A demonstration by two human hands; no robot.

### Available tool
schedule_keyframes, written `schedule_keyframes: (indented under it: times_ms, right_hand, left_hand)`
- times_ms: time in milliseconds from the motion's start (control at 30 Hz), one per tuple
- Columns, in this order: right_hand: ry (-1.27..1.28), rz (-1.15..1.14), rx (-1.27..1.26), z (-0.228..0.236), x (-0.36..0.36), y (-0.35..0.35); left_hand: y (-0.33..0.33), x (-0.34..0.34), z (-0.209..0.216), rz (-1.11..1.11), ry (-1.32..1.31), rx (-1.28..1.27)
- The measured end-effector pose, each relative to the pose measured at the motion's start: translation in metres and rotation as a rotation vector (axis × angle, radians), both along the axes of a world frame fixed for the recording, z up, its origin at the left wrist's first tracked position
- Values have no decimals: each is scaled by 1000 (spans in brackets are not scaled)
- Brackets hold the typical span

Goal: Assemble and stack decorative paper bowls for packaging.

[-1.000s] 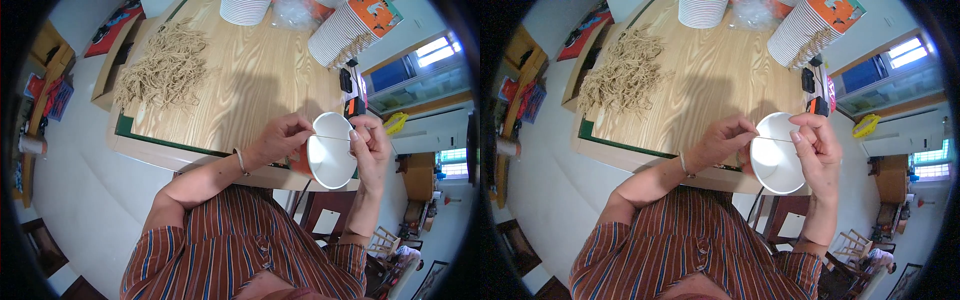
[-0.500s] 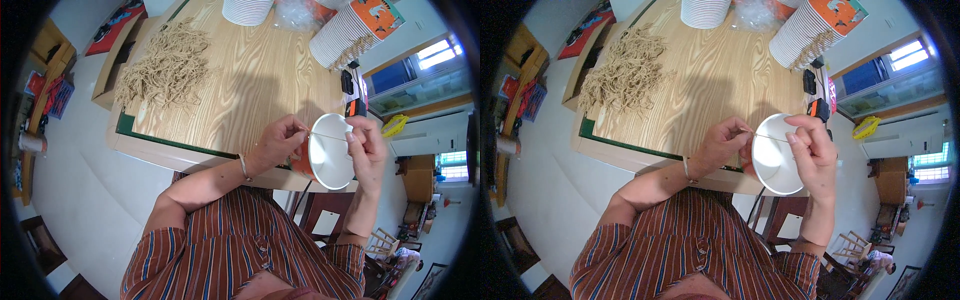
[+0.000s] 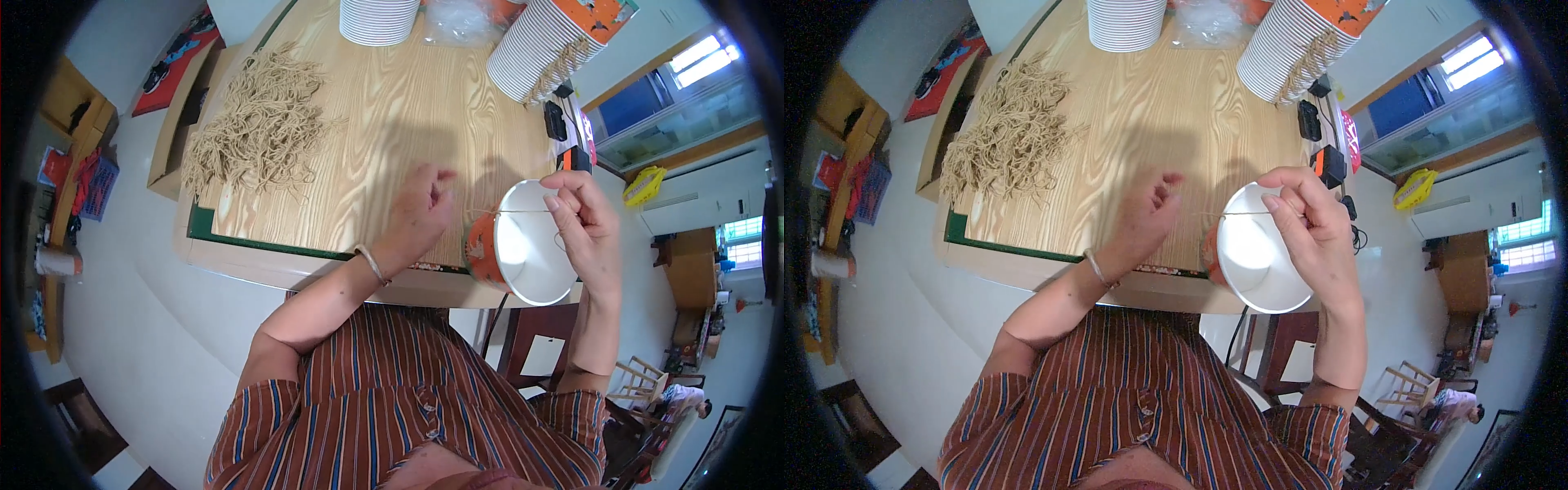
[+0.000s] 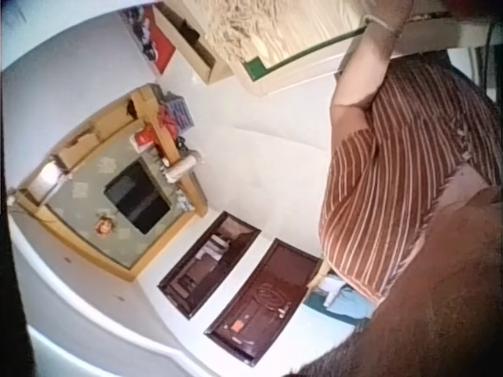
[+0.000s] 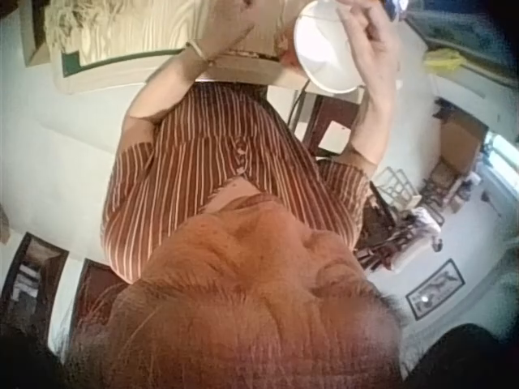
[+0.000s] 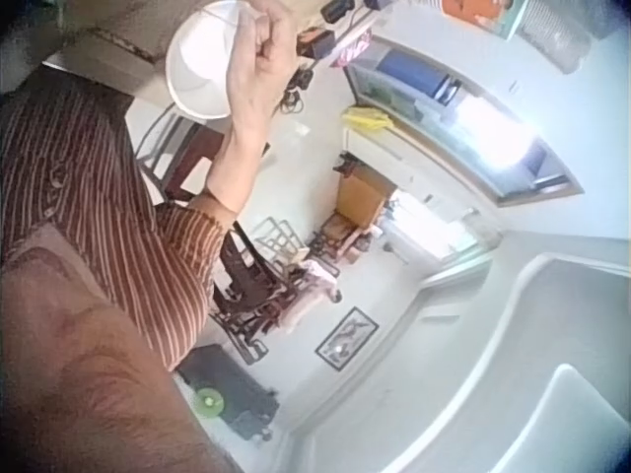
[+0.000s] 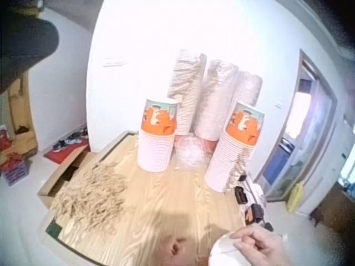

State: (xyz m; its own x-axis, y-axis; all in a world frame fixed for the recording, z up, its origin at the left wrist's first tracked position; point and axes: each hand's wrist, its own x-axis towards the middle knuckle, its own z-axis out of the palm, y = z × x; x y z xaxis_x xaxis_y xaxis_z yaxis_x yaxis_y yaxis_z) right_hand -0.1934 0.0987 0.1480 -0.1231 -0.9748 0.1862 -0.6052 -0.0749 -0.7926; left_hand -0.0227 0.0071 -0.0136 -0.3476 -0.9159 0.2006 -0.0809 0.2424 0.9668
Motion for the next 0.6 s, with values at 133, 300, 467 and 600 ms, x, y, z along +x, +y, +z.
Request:
schedule_keyframes:
  times_ms: [133, 300, 467, 600]
  right_hand:
    - [-11, -29, 31, -1, -4, 1]
    - [26, 21, 55, -2, -20, -6]
    - [-85, 137, 173, 21, -54, -9]
    - [14, 89, 296, 30, -89, -4]
  left_hand:
    - [1, 3, 54, 104, 13, -665]
    - [24, -14, 70, -179, -151, -431]
    - [16, -21, 65, -174, -137, -352]
    - [13, -21, 67, -180, -185, -324]
